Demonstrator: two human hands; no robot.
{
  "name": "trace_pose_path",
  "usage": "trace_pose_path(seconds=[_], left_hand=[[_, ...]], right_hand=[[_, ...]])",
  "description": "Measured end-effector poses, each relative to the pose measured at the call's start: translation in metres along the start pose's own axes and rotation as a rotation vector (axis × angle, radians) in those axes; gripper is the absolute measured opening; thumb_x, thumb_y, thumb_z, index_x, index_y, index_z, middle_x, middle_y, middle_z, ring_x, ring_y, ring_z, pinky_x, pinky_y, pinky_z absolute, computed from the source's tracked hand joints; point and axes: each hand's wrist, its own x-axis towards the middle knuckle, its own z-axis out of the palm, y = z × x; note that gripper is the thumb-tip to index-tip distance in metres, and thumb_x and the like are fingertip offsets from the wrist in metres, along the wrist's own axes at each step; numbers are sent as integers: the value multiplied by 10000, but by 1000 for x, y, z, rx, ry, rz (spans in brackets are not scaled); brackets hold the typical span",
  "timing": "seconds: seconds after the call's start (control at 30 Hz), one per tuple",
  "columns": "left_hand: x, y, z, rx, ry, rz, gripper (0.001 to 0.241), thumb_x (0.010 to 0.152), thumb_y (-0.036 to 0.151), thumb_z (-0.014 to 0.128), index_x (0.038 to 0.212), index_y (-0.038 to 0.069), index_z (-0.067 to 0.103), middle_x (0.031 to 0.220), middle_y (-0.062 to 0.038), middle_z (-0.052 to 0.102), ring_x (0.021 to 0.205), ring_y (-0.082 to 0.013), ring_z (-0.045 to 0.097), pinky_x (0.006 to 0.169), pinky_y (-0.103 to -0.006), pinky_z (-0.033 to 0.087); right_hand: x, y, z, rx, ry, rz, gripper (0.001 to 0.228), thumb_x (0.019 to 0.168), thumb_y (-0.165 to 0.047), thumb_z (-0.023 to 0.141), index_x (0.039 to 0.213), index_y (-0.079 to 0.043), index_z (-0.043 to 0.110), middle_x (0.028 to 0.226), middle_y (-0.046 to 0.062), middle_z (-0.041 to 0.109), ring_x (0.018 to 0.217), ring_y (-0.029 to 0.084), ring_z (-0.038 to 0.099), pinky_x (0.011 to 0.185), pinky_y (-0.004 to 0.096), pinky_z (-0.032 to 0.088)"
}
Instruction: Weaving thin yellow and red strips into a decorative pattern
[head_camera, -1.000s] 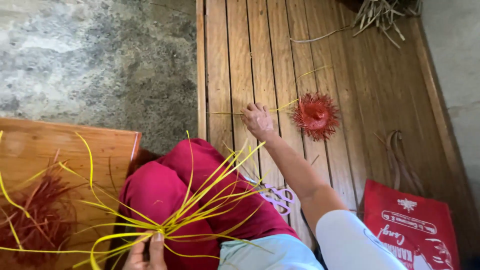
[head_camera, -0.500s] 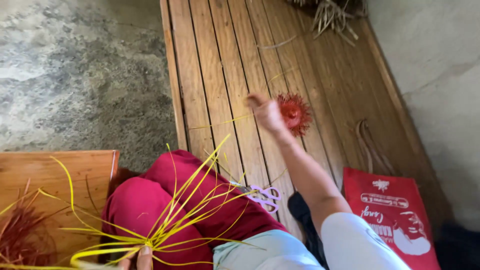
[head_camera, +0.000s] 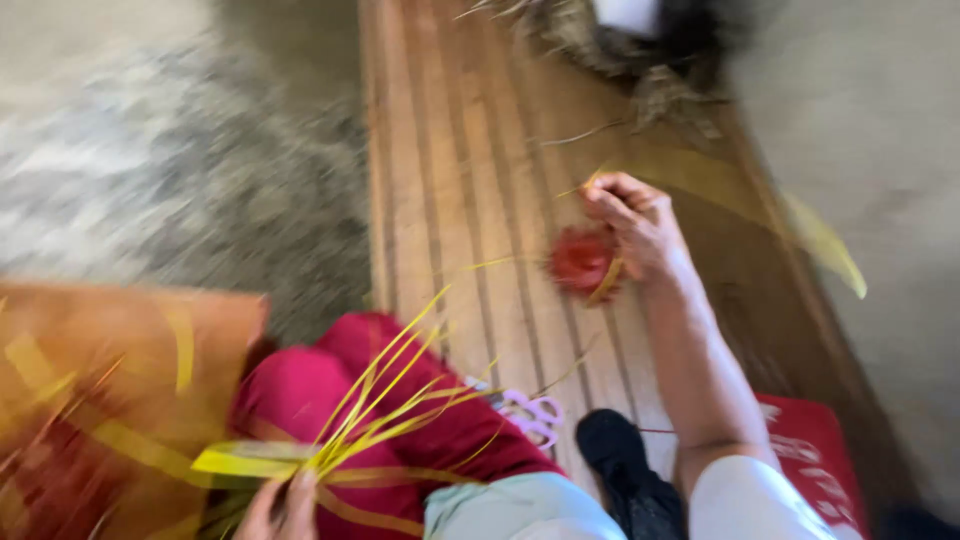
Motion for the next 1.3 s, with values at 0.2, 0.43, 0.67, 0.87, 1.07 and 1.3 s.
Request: trace_pose_path(seconds=[0.2, 0.43, 0.67, 0.87, 1.07, 1.3], left_hand=[[-32, 110, 6, 241, -37, 102, 285, 878, 251, 754, 1070, 44, 798, 913, -90, 829, 829, -136, 746, 811, -291, 568], [-29, 136, 4, 142, -104, -83, 244, 894, 209, 711, 980, 12, 827, 712, -62, 716, 652, -125, 665, 664, -271, 577], [-14, 120, -6, 44, -180, -77, 427, 979, 377, 609, 814, 11, 755, 709, -113, 735, 615, -174, 655, 602, -296, 547], [-2, 115, -20, -19, -368, -128, 488, 999, 370, 518, 953, -46, 769, 818, -155, 755, 697, -207, 682, 658, -324, 566], [-6, 121, -21, -28, -374, -169, 263, 842, 71, 793, 1073, -54, 775, 840, -118, 743, 742, -140, 657, 739, -289, 598], [-15, 139, -22, 433, -389, 270, 240, 898, 216, 725, 1046, 38, 792, 939, -61, 812, 862, -157, 765, 818, -280, 578]], right_hand=[[-55, -24, 85, -176, -326, 125, 101, 961, -195, 698, 940, -100, 669, 661, -15, 503, 522, 59, 451, 406, 229, 312], [-128, -12, 207, -157, -1004, -406, 135, 955, -140, 709, 1039, -46, 757, 926, 76, 771, 822, 176, 749, 735, 279, 566], [-152, 63, 246, -442, -1089, -170, 106, 920, -271, 711, 993, -212, 761, 929, -82, 781, 873, 99, 742, 748, 288, 515], [-153, 70, 249, -573, -1103, -240, 158, 963, -344, 654, 1054, -245, 736, 868, -74, 725, 825, 123, 712, 633, 342, 485], [-162, 59, 254, -534, -1027, -176, 111, 904, -290, 632, 936, -230, 720, 866, -63, 762, 821, 171, 742, 637, 382, 474], [-171, 69, 255, -516, -908, -546, 73, 895, -179, 630, 877, -168, 700, 743, 3, 682, 713, 256, 696, 523, 437, 469]])
